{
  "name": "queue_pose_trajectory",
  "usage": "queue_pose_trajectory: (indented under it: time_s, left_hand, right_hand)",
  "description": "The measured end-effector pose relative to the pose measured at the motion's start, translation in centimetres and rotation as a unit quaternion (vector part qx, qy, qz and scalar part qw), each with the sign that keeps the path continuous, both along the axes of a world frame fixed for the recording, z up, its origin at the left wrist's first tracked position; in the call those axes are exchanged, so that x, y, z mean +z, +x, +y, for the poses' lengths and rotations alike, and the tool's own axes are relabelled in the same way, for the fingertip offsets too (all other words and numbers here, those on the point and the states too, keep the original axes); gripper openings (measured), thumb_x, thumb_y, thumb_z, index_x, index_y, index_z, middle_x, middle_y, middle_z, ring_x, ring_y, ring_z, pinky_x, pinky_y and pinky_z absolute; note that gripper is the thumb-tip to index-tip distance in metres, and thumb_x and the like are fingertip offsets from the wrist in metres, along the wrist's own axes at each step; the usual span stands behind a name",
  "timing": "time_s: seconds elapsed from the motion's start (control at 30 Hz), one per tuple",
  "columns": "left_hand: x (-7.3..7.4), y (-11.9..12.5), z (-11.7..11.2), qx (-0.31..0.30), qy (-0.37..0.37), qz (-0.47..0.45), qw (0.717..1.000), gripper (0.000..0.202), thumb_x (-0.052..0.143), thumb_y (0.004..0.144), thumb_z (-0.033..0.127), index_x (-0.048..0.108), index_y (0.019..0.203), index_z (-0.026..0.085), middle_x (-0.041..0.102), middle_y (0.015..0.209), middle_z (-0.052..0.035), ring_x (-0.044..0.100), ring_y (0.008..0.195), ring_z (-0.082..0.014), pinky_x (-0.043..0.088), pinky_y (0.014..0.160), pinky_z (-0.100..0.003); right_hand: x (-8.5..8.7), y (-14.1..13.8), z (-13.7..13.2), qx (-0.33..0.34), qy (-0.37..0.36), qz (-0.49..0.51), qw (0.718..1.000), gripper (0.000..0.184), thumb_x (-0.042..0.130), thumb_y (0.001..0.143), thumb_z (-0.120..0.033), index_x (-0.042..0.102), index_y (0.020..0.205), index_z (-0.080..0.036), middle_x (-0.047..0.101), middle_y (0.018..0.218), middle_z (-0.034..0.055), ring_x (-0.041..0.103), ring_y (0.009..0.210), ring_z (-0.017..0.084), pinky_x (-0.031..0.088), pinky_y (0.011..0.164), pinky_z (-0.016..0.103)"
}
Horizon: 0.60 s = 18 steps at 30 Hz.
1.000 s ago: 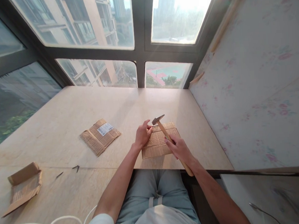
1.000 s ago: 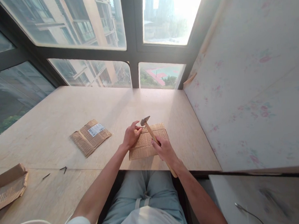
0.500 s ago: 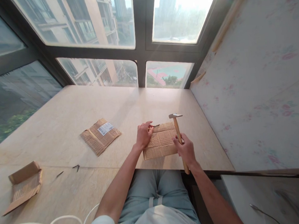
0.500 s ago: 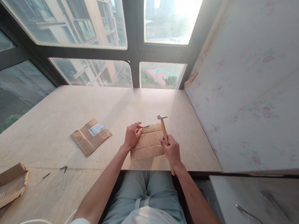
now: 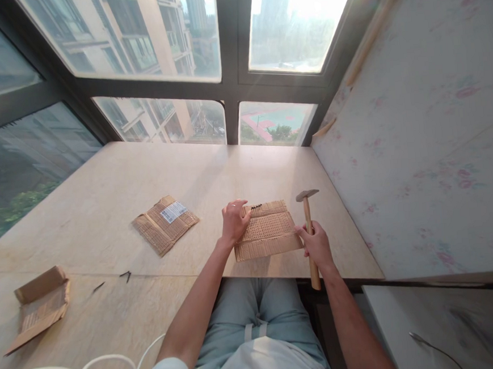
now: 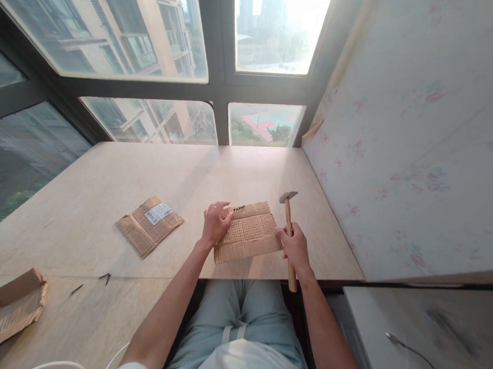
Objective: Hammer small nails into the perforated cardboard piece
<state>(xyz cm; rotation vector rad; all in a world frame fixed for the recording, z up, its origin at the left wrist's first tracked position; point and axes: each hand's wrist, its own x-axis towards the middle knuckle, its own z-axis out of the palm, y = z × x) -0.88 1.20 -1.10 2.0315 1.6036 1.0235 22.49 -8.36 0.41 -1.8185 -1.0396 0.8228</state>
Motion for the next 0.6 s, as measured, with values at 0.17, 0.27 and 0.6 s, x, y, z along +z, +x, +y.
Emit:
queue_pose_trajectory:
  time_s: [0.17,0.27,0.6]
  left_hand:
    - [-1.3,-1.7,-0.8,0.141,-0.068,-0.076,0.985,0.039,0.067,0.079,0.032,0.059,0.115,0.018,0.061,0.127,-0.017,0.058,0.118,-0.0291,0.045,0.097,-0.044]
    - [-2.1,-2.5,-1.0,0.162,-0.178,-0.183,0.953,0.04,0.067,0.078,0.038,0.06,0.11,0.014,0.069,0.106,-0.0141,0.068,0.093,-0.0235,0.052,0.08,-0.035]
    - [-0.6,-2.2,-1.9,0.11,-0.195,-0.364,0.904,0.038,0.07,0.072,0.033,0.062,0.103,0.012,0.071,0.075,-0.0044,0.068,0.069,-0.0179,0.052,0.061,-0.026]
  right_hand:
    - [0.0,0.2,0.1,0.003,0.008,0.017,1.0,0.029,0.066,0.075,-0.041,0.045,0.078,-0.023,0.042,0.048,-0.0116,0.039,0.029,0.009,0.035,0.024,0.021]
    - [-0.2,0.3,0.2,0.007,0.016,0.026,0.999,0.028,0.066,0.074,-0.04,0.044,0.078,-0.023,0.042,0.048,-0.0118,0.038,0.029,0.008,0.034,0.023,0.02]
    - [0.6,0.2,-1.2,0.004,0.032,0.05,0.998,0.03,0.068,0.073,-0.041,0.046,0.08,-0.023,0.042,0.048,-0.012,0.038,0.029,0.008,0.033,0.024,0.02]
